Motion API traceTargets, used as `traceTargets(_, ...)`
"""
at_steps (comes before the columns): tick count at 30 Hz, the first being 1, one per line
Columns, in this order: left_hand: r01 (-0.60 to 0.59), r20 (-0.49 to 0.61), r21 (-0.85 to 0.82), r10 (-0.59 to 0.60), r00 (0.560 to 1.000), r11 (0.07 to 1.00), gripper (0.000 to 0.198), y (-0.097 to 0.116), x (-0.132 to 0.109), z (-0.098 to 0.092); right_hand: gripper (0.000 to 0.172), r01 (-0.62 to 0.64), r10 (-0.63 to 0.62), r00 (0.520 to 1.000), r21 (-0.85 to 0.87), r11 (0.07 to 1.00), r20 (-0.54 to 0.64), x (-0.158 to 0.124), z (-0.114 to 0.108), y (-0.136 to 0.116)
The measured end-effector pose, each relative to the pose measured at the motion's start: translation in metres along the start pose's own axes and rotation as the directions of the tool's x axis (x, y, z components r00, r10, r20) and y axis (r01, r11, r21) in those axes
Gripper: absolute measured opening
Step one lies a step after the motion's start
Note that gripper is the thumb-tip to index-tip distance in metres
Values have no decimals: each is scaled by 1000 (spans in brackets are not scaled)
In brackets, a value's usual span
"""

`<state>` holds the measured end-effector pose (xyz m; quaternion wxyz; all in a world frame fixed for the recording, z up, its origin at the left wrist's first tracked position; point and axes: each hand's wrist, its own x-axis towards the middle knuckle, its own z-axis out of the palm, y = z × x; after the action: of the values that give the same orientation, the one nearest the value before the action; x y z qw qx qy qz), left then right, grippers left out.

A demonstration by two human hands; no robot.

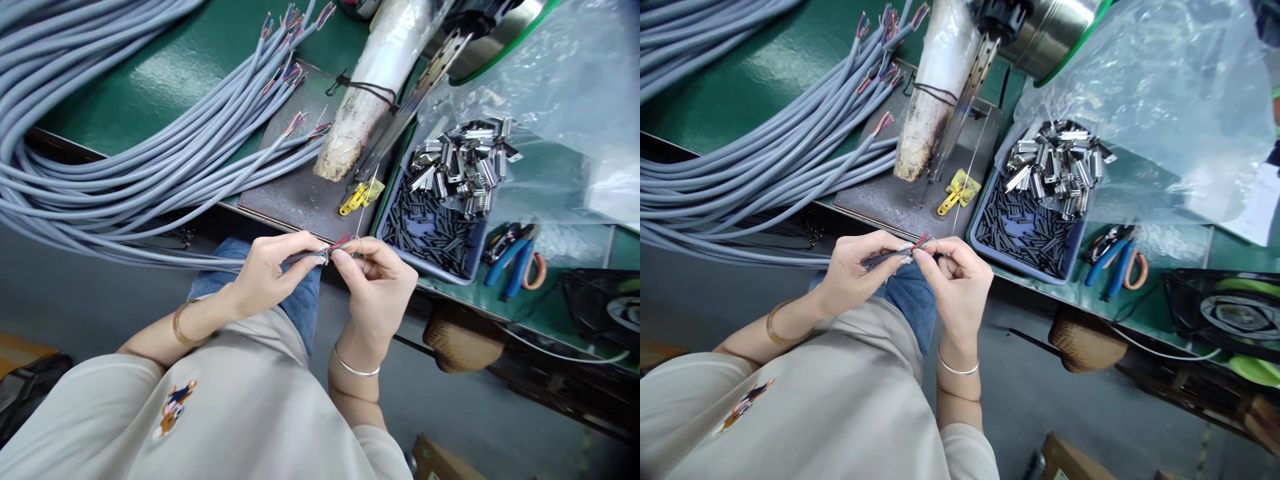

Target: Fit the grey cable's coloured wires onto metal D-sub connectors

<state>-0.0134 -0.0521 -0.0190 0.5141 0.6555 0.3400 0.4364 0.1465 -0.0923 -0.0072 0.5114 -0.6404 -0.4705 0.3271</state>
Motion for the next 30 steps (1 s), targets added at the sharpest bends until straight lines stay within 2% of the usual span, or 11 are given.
traceTargets(4,-14,-12,10,14,1000,1000,9,0,-1,1,15,87,-87,996,-65,994,3,-3,0,-3)
traceTargets(8,124,5,-118,-125,992,985,14,1,-2,0,13,202,-209,977,-143,969,-36,-8,6,-5)
traceTargets(10,139,13,-137,-138,990,981,17,1,-3,-2,14,178,-185,982,-127,976,-46,-8,8,-3)
traceTargets(15,80,18,-146,-78,997,986,9,-2,-2,-3,15,79,-79,996,-3,997,-42,-5,6,2)
traceTargets(22,-61,6,-102,62,998,993,2,-3,1,-2,11,172,-179,980,-90,981,-80,-8,5,2)
traceTargets(27,-44,26,-127,48,999,991,7,-5,1,-2,8,62,-61,998,74,995,-26,-4,2,5)
traceTargets(30,-29,35,-139,35,999,990,6,-6,0,-3,8,39,-38,999,120,992,-9,-1,0,4)
